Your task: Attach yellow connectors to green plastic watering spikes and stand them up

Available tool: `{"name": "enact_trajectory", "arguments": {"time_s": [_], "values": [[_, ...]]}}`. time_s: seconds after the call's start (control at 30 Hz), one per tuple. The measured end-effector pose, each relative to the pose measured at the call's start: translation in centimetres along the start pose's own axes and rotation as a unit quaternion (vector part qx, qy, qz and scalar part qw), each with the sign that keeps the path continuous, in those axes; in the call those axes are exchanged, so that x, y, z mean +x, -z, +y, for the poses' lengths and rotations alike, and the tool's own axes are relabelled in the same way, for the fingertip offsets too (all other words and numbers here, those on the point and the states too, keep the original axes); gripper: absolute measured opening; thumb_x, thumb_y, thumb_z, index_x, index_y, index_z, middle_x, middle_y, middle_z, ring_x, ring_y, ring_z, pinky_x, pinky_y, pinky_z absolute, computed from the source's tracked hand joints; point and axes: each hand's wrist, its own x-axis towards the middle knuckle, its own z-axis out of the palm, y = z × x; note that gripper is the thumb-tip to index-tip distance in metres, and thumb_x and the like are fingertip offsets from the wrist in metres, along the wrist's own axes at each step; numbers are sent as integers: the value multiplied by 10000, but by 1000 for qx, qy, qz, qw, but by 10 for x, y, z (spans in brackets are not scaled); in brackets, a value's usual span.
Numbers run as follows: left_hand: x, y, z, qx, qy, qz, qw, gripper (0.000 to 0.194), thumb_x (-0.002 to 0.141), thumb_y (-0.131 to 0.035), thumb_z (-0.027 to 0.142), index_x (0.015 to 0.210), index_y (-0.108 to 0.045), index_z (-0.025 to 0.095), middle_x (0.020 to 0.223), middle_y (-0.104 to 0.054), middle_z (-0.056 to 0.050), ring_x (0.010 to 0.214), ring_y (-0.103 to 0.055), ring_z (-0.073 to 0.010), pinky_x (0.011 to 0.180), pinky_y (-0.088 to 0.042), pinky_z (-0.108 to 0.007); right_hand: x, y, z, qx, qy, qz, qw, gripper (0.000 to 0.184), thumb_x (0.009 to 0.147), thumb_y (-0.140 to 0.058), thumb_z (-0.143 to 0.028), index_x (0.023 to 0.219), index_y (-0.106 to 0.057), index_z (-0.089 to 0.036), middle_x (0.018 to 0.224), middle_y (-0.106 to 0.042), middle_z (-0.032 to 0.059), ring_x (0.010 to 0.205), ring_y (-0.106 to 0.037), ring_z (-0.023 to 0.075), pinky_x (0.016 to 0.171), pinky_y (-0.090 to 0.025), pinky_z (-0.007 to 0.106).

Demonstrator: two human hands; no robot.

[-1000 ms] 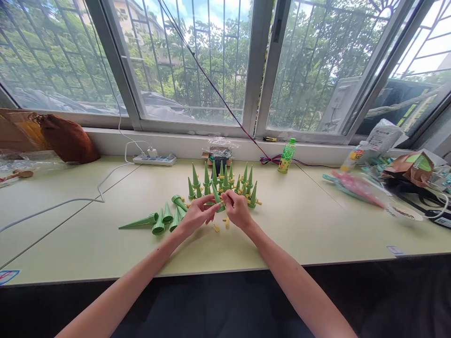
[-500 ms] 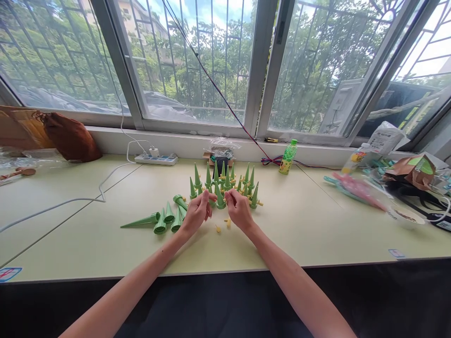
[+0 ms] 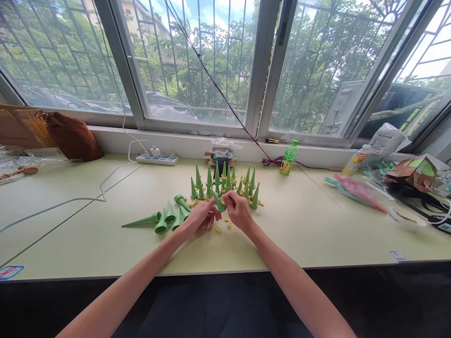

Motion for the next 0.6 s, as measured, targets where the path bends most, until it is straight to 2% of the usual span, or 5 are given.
{"name": "enact_trajectory", "arguments": {"time_s": [0.2, 0.4, 0.5, 0.6], "values": [[1, 1, -1, -65, 28, -1, 998, 626, 729, -565, 714, 593, -598, 103, 657, -627, -68, 390, -430, -57, 379, -242, -212, 0, 1, 0, 1, -1, -7, 1000, 301, 963, -438, -413, 750, -458, -201, 563, -378, -53, 480, -338, 94, 480, -268, 234], [3, 2, -1, -104, 28, 5, 994, 557, 705, -645, 661, 587, -531, 129, 572, -556, -16, 375, -397, -44, 364, -228, -198, 1, 0, -3, -9, 7, -9, 1000, 311, 960, -439, -400, 726, -457, -196, 576, -408, -43, 502, -363, 96, 496, -286, 233], [3, 2, -2, -103, 16, -5, 995, 548, 715, -642, 656, 587, -513, 140, 533, -546, -6, 344, -363, -36, 347, -199, -197, 1, 1, -4, -14, 8, -10, 1000, 312, 959, -438, -396, 718, -449, -197, 567, -401, -46, 499, -352, 95, 497, -284, 234], [2, 2, -1, -85, -7, -18, 996, 561, 753, -609, 650, 540, -463, 152, 410, -451, 30, 302, -290, -25, 340, -164, -192, 1, 1, -3, -14, 6, -12, 1000, 311, 959, -436, -395, 717, -438, -199, 564, -393, -49, 497, -341, 94, 497, -282, 233]]}}
